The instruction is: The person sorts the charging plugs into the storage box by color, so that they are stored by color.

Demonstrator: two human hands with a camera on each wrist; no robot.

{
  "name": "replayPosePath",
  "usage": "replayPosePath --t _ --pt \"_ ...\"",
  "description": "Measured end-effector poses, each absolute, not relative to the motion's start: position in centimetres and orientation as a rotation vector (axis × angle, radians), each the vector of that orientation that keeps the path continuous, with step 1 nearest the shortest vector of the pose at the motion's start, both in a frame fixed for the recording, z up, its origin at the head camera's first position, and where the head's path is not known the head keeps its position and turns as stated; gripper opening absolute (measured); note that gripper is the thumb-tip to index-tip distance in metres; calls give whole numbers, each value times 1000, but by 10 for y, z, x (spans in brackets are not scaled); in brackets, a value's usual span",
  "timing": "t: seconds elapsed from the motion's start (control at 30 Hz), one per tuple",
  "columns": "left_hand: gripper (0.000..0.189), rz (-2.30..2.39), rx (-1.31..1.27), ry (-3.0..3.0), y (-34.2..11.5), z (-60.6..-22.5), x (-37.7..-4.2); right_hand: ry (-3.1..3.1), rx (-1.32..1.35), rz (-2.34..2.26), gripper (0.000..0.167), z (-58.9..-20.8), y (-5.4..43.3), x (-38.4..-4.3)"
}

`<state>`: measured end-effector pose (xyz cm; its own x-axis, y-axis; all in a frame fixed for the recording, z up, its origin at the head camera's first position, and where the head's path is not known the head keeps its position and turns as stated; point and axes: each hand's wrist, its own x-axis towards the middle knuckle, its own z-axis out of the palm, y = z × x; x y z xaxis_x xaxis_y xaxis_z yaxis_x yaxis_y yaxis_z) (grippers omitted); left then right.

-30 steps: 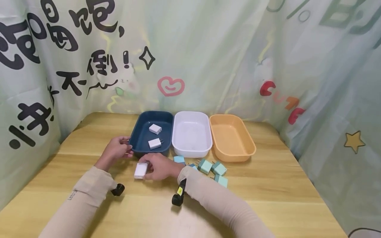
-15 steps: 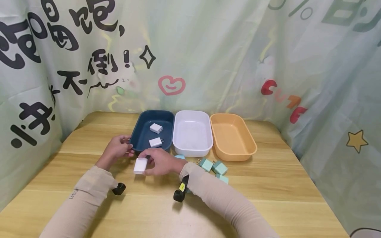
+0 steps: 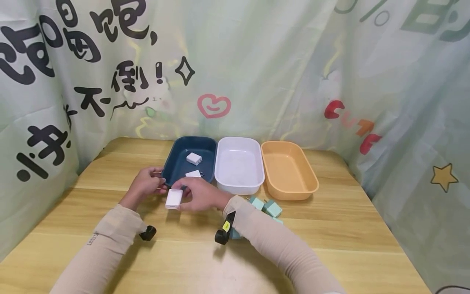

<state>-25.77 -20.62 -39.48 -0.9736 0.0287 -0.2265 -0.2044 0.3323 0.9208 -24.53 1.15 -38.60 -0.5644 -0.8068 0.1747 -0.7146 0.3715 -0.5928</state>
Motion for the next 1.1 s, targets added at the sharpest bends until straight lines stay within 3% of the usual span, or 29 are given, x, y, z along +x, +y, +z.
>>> replayPosePath --t 1.1 --pt "53 1754 -135 2370 -208 -399 -260 2578 -1136 -1135 54 -377 20 -293"
